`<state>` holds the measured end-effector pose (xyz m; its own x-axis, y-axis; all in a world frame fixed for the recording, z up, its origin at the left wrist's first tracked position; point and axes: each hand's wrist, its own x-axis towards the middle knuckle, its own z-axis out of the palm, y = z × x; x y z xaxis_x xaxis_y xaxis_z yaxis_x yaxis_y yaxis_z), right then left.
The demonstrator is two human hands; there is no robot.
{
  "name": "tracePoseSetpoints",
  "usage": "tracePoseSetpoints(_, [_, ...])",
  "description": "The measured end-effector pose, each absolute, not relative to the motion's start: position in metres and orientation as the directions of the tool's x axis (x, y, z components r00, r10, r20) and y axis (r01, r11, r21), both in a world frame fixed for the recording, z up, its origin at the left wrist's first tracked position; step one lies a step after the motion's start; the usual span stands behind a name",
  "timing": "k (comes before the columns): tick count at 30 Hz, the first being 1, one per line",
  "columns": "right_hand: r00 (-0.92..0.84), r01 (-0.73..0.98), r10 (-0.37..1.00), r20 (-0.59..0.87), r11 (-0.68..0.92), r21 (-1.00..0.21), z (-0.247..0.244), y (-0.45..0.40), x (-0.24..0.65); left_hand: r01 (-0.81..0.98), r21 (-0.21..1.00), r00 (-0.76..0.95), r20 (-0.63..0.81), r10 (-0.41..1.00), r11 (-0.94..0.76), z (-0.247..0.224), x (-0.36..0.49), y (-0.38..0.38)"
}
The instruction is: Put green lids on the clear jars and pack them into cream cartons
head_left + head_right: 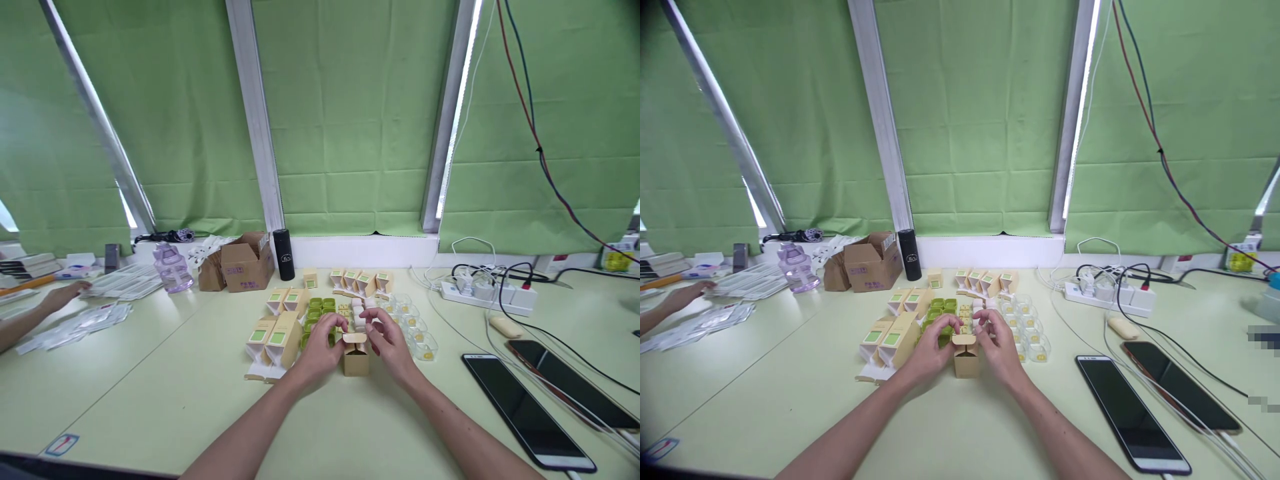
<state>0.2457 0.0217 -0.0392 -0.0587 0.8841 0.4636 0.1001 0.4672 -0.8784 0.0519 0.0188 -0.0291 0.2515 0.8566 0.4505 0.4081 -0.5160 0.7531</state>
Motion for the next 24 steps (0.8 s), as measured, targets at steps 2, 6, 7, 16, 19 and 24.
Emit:
tracePoseSetpoints(2, [-0.105,0.094,0.858,0.504,0.513,-0.853,-0.035,0.019,0.247,0.405,0.754,0.255,0.45,0.856,-0.517,-0.029,0.052,0.019])
tracePoseSetpoints(6, [-0.19,0.131,0.802,0.567,0.593,-0.795,-0.03,0.014,0.248,0.379,0.774,0.256,0.439,0.861,-0.507,-0.029,0.052,0.018])
tracePoseSetpoints(7, [-0.202,0.138,0.793,0.575,0.605,-0.784,-0.03,0.013,0.248,0.369,0.779,0.257,0.439,0.861,-0.507,-0.028,0.052,0.018])
tracePoseSetpoints(16, [-0.275,0.196,0.742,0.612,0.666,-0.72,-0.034,0.017,0.253,0.245,0.783,0.301,0.5,0.812,-0.573,-0.015,0.046,0.015])
tracePoseSetpoints(19, [-0.311,0.211,0.701,0.642,0.709,-0.672,-0.037,0.019,0.255,0.304,0.709,0.33,0.548,0.768,-0.636,-0.011,0.044,0.011])
tracePoseSetpoints(24, [-0.349,0.237,0.671,0.654,0.739,-0.631,-0.038,0.019,0.258,0.4,0.569,0.379,0.612,0.695,-0.719,-0.009,0.042,0.007])
